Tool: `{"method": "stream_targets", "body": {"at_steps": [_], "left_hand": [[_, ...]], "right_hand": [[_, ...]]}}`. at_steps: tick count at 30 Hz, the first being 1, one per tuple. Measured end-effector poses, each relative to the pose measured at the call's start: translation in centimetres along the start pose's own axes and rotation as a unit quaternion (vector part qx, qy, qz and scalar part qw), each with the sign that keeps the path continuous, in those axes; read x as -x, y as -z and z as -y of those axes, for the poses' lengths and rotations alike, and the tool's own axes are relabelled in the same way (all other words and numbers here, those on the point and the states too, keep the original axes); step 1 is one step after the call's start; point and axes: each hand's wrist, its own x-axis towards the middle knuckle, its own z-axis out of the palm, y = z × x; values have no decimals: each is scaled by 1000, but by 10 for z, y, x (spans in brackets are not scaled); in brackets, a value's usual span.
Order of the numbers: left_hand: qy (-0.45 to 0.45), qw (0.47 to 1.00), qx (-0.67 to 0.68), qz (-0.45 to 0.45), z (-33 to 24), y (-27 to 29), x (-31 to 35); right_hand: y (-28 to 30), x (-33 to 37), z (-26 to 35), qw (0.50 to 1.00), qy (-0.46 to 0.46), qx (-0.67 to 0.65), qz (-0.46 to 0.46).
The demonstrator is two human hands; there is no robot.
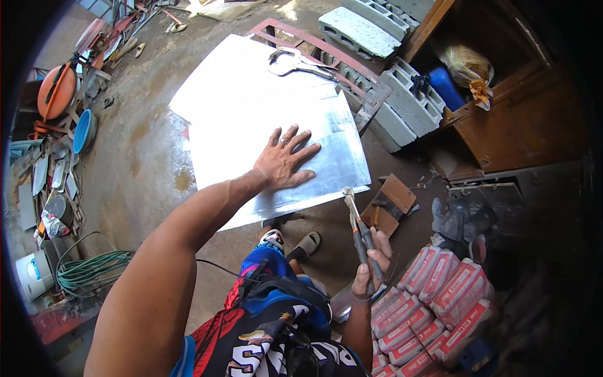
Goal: The person uses tin snips to cut a rectangular metal sheet placed on a workbench. They hold the sheet steady with their left hand while cutting along the edge with their right hand. The person repositions the sheet and continues cutting to shape the metal.
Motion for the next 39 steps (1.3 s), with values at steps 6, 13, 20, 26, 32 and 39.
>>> {"method": "stream_targets", "body": {"at_steps": [6, 13, 20, 26, 32, 39], "left_hand": [[-10, 999, 9, 33, 1, -2, -6], [-33, 999, 23, 35, 5, -8, -7], [-42, 999, -1, 31, 5, -7, -9], [-13, 998, 5, 58, 4, 0, -17], [2, 1000, 9, 9, 3, 0, -12], [7, 997, 56, -55, 4, 1, -5]], "right_hand": [[-10, -20, -8, 993, 11, -117, 8], [-18, -37, -7, 998, 18, -58, 0], [-18, -71, 4, 997, -2, -75, 11], [-5, -45, -22, 980, -55, -182, -65], [1, 8, -19, 909, -202, -326, -160], [36, 31, -7, 910, -241, -319, -106]]}}
